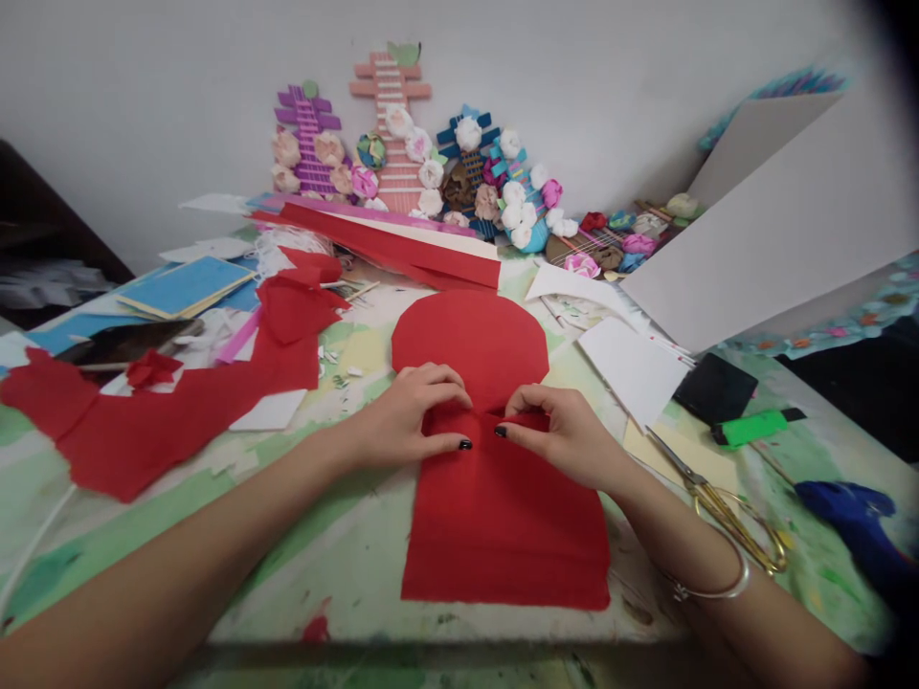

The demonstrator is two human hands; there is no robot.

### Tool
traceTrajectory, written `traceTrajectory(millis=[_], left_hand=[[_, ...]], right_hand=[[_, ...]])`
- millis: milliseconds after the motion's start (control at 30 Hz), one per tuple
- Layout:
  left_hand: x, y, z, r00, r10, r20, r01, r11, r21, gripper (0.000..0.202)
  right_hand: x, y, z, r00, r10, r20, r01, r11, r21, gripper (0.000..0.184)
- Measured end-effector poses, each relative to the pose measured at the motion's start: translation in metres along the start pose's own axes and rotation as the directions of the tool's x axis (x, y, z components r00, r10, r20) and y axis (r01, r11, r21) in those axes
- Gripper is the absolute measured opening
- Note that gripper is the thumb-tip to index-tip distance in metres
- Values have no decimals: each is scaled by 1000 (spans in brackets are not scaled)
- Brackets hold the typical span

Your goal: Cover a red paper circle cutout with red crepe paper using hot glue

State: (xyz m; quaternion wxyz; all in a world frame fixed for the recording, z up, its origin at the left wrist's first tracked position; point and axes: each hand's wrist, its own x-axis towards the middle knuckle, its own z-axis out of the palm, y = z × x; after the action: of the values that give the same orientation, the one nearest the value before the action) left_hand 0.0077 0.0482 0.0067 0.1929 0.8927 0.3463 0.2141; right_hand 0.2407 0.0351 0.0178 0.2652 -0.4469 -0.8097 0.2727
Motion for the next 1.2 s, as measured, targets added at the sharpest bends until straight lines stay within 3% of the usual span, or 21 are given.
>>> traceTrajectory(millis=[267, 633, 767, 933, 1200], left_hand=[[1, 2, 2, 998, -54, 24, 54, 998, -25, 23], [10, 10, 11, 994, -108, -9, 108, 983, 151, 31], [9, 8, 10, 993, -117, 3, 116, 990, 85, 32], [8, 6, 8, 988, -151, -17, 150, 987, -59, 13], [9, 4, 13, 987, -152, -52, 150, 988, -47, 8]], right_hand=[[0, 7, -2, 997, 72, -8, -72, 997, -14, 8], [0, 9, 0, 997, 78, -2, -78, 995, -64, 7], [6, 3, 5, 996, 78, 38, -74, 992, -99, 9], [11, -4, 14, 998, 55, 9, -52, 983, -175, 0], [7, -2, 30, 995, -56, -84, 39, 981, -191, 11]])
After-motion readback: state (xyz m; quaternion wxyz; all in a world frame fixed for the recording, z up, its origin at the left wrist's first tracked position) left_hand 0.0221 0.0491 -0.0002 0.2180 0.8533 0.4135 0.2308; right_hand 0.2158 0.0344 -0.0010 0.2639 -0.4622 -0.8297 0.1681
